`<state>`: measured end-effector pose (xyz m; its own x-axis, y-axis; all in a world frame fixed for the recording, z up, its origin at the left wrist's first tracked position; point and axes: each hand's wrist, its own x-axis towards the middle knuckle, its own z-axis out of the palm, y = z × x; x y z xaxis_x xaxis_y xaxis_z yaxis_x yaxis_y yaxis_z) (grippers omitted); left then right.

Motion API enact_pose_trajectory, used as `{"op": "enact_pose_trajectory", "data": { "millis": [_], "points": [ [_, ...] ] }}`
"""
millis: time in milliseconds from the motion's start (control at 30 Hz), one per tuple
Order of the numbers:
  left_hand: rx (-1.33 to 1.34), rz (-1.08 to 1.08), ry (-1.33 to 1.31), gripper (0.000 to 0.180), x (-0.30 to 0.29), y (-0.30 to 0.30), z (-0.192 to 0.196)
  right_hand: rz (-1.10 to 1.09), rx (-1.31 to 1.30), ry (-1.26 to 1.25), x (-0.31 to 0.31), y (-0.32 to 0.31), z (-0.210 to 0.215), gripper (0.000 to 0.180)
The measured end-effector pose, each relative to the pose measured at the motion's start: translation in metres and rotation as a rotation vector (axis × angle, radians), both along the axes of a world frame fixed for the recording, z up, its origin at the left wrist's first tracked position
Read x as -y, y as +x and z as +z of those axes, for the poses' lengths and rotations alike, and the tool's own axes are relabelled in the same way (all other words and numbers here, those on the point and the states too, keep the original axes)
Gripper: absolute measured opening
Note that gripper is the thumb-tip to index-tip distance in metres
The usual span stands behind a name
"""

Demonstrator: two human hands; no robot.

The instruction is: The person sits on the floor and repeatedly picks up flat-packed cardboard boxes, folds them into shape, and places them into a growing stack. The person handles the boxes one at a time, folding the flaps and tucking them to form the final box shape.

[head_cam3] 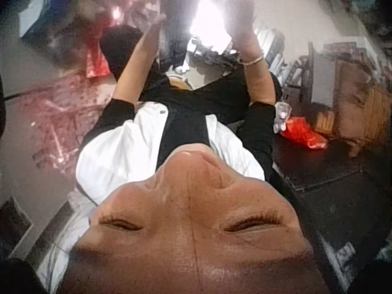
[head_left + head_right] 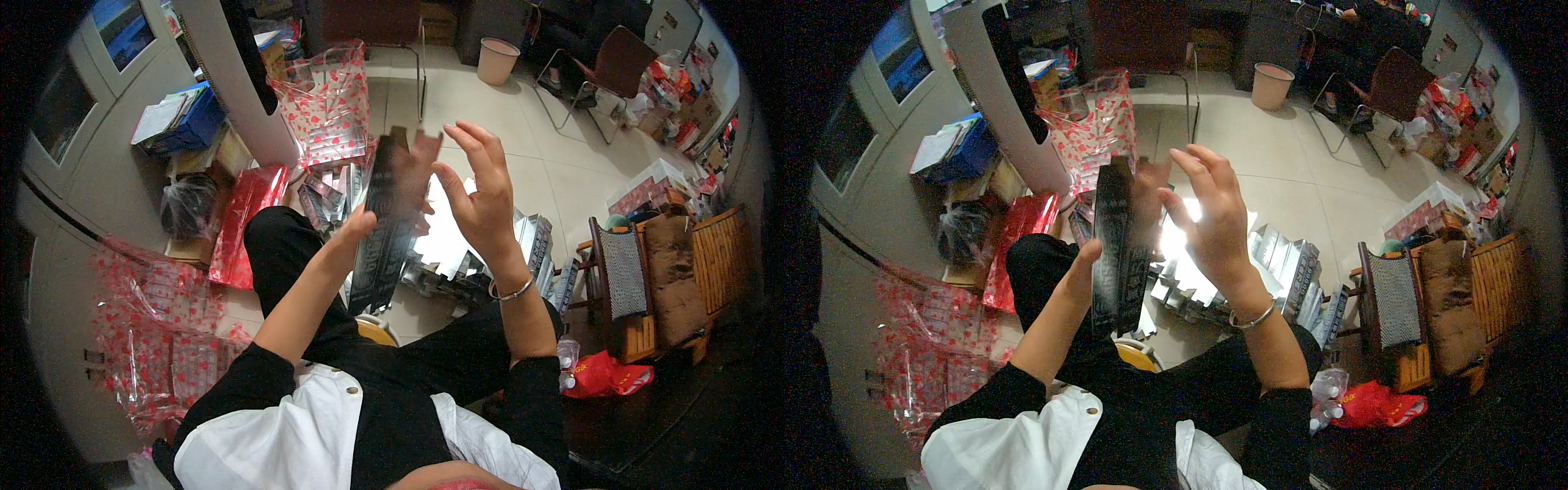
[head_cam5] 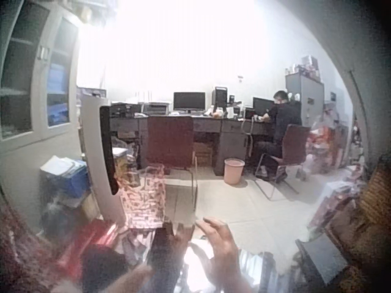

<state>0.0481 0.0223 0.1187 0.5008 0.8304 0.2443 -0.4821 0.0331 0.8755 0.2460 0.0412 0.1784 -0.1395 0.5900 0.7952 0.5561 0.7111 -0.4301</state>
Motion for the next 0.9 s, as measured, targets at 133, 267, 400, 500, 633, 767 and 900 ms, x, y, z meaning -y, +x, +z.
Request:
{"op": "enact_pose_trajectory", "data": {
  "millis": [133,267,400,500,633,767,900],
  "points": [
    [-0.045,0.0,-0.011,0.103,0.016,-0.008,0.0,0.143,-0.023,0.049,0.004,-0.005,0.003,0.029],
    [-0.028,-0.067,-0.028,0.105,0.017,-0.011,0.0,0.134,-0.067,0.114,0.01,-0.006,0.001,0.025],
    [-0.004,-0.062,-0.069,0.106,0.022,-0.011,0.0,0.092,-0.082,0.171,0.013,-0.008,0.002,0.024],
    [-0.023,-0.075,-0.047,0.106,0.025,-0.012,0.0,0.119,-0.069,0.156,0.017,-0.009,0.004,0.022],
    [-0.043,-0.103,-0.086,0.107,0.026,-0.017,-0.003,0.359,-0.038,-0.088,0.017,0.002,0.011,0.021],
    [-0.157,-0.178,-0.094,0.115,0.021,-0.021,-0.007,0.59,0.034,-0.426,0.014,0.017,0.015,0.016],
    [-0.144,-0.292,-0.083,0.091,0.025,-0.02,-0.01,0.724,0.08,-0.452,0.008,0.024,0.015,0.014]
  ]
}}
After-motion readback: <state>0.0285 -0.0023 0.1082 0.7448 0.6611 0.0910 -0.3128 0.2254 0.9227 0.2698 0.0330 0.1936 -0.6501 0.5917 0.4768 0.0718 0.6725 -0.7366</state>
